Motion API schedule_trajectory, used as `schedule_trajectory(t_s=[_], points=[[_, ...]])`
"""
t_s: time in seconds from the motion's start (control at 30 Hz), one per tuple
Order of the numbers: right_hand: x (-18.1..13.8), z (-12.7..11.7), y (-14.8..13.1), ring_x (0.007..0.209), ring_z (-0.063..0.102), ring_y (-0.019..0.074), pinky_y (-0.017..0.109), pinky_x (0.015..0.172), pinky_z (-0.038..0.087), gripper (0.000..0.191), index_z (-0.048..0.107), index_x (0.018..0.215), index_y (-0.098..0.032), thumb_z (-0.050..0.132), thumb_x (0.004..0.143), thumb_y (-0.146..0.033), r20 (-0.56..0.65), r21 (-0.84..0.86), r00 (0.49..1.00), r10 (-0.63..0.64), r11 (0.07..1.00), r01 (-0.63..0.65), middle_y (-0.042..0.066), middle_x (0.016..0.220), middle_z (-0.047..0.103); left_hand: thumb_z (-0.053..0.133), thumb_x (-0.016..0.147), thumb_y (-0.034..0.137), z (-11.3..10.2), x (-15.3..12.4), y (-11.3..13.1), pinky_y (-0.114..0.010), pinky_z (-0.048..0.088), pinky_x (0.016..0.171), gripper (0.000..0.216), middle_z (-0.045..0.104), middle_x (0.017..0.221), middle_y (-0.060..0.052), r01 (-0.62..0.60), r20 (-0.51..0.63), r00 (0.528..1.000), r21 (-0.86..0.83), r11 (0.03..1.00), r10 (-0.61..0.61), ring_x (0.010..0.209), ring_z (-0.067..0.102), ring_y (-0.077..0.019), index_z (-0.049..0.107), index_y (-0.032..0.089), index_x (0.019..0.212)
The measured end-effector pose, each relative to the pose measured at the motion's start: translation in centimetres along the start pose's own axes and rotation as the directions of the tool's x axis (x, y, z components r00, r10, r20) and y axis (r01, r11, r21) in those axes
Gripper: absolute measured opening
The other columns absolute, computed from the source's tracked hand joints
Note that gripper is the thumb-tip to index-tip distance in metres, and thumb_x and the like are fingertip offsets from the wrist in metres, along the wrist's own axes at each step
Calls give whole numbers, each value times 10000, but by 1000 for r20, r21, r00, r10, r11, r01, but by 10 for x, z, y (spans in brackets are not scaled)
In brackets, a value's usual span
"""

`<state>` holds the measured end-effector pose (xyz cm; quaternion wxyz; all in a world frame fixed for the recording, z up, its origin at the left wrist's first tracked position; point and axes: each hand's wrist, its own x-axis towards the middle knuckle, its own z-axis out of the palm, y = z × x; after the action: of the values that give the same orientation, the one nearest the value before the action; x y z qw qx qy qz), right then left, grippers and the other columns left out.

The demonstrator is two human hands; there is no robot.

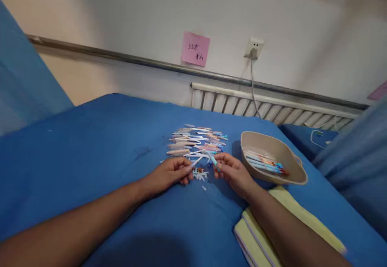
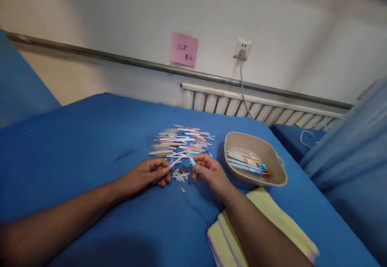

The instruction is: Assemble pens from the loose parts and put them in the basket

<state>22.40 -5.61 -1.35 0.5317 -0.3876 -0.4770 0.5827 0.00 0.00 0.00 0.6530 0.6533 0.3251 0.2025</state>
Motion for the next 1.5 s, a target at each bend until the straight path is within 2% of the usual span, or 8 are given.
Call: schedule_trajectory(t_s=[0.17,0.33,0.6,0.8,1.0,1.27,1.5], points=[[-2,-1,-2,543,452,99,225,559,339,230,611,912,-189,559,810,-389,-131,-181,986,-106,980,82,-40,569,525,597,793,419,2,-1,3,-214,428,579,290,629,733,-1,5,-16,1000,17,1000,-5,581,544,-81,564,140,865],[-2,1,-7,546,448,109,234,564,343,246,610,926,-187,543,814,-395,-139,-297,979,-149,949,103,-40,551,511,591,791,413,5,-2,5,-213,417,556,279,620,699,6,9,-20,1000,71,997,-8,560,524,-84,568,143,860],[-7,5,2,534,470,103,213,509,362,188,604,888,-183,547,818,-349,-38,-482,987,-158,868,120,-30,605,538,571,806,400,6,-5,2,-187,344,506,259,577,622,32,-38,6,999,207,978,38,527,459,-79,592,154,885],[-14,15,-4,773,581,135,248,721,432,110,623,905,-202,545,833,-231,195,-696,944,-266,640,324,14,842,651,591,789,370,10,-9,4,-189,354,555,215,551,647,40,-110,9,994,301,947,112,584,466,-88,621,161,830],[-16,16,-7,784,591,142,254,715,438,110,608,919,-205,522,849,-209,244,-761,928,-283,538,364,24,847,655,601,782,354,13,-11,7,-198,383,599,198,575,690,26,-136,-25,988,349,927,154,640,495,-102,632,160,809],[-18,20,-4,806,607,140,247,740,447,116,596,940,-206,518,854,-215,232,-751,925,-302,549,368,24,868,659,575,799,390,14,-11,5,-195,376,528,247,605,645,14,-51,40,998,250,967,42,545,494,-88,629,152,834],[-20,26,-7,813,613,142,247,730,446,139,609,963,-221,526,852,-218,291,-757,909,-300,508,410,22,868,670,655,735,341,20,-15,7,-225,422,641,213,610,719,10,-147,-15,987,274,950,158,679,537,-117,627,148,820]])
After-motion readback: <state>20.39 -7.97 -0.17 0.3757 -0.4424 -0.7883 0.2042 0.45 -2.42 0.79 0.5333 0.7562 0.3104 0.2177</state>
